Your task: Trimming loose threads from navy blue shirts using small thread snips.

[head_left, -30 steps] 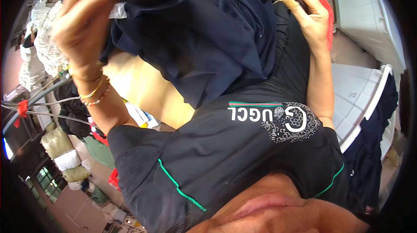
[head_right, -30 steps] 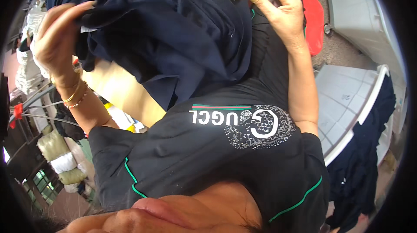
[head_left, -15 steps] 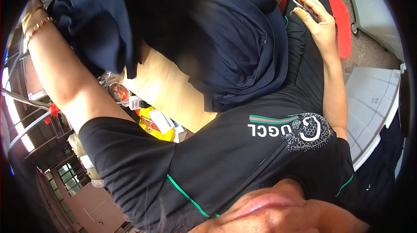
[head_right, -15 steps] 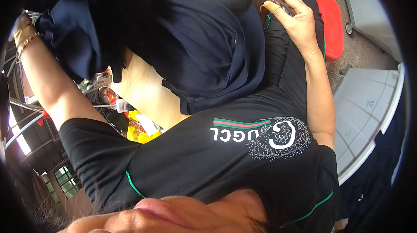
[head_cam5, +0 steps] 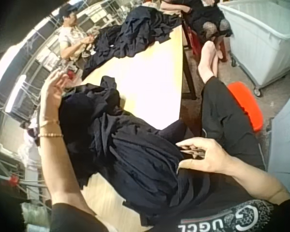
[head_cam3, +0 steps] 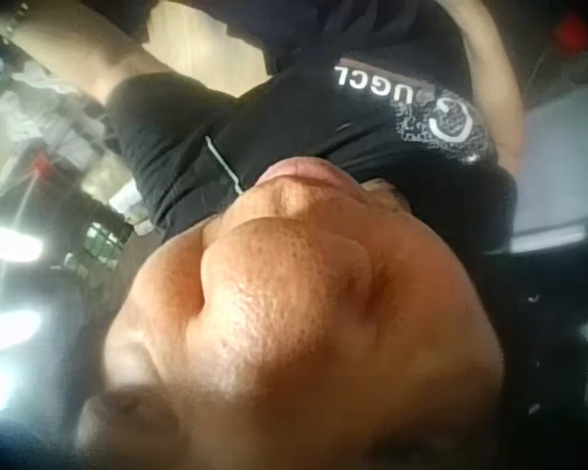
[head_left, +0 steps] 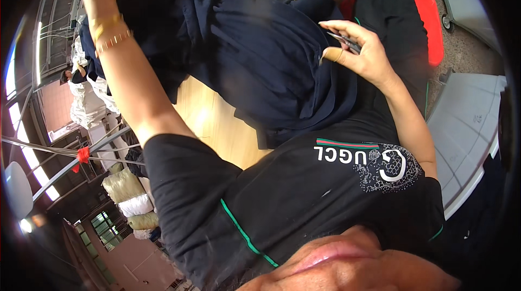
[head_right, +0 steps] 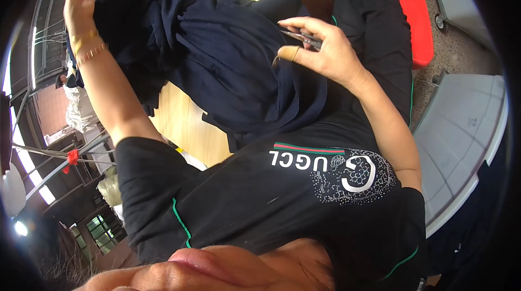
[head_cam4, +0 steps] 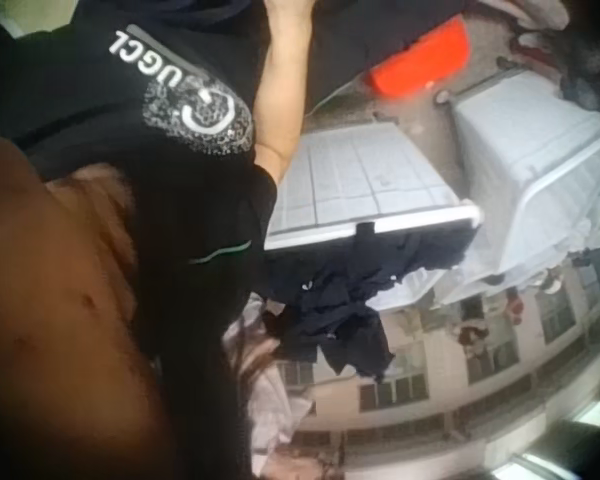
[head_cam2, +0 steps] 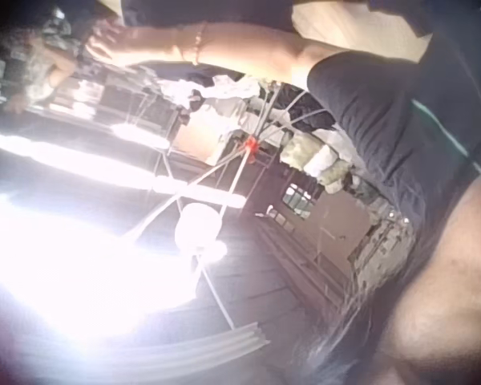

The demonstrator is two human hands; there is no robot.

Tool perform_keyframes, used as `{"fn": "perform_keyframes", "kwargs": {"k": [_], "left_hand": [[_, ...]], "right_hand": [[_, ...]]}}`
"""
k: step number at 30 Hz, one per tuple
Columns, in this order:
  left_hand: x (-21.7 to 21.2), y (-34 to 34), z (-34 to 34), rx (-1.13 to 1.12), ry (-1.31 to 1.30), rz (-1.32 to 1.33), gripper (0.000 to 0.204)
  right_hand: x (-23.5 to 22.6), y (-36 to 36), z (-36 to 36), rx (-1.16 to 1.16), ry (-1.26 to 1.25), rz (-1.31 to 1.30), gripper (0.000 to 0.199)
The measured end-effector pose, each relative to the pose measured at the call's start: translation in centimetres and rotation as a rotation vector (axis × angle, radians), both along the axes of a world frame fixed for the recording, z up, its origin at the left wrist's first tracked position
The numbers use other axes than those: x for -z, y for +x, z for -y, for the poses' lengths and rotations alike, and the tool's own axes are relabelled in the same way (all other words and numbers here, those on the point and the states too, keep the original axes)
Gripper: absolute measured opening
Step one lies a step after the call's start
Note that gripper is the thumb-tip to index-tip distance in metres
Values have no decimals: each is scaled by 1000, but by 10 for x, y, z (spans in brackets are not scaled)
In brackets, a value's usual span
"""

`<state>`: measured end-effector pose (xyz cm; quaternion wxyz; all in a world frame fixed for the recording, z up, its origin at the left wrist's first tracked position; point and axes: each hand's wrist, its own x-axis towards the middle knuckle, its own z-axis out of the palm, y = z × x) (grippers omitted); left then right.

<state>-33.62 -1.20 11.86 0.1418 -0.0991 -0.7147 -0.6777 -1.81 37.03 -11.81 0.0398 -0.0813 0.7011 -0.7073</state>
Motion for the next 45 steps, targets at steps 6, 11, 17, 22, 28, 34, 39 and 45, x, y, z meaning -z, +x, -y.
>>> {"fn": "perform_keyframes", "kwargs": {"k": [6, 11, 17, 22, 28, 34, 39, 45], "left_hand": [[53, 191, -18, -649, -1160, -1000, 31], [156, 211, 12, -589, -1257, -506, 112], [131, 64, 71, -738, -1260, -436, 95], [86, -68, 54, -795, -1076, -176, 106], [116, -87, 31, -196, -739, -142, 67], [111, 139, -138, 774, -1228, -240, 30], [124, 203, -130, 792, -1355, -262, 34], [105, 216, -101, 748, -697, 321, 18]], "right_hand": [[-2, -7, 14, 35, 78, -96, 24], [-5, -14, 3, 41, -143, -125, 12], [-29, -6, -33, -35, -371, -185, 10], [-7, 18, -46, 134, -264, -171, 13], [-23, 22, -40, 37, -218, -266, 9], [-23, 23, -39, -49, -40, -411, 16], [-26, 22, -35, -124, -34, -511, 30], [-17, 25, -33, -237, 31, -406, 29]]}}
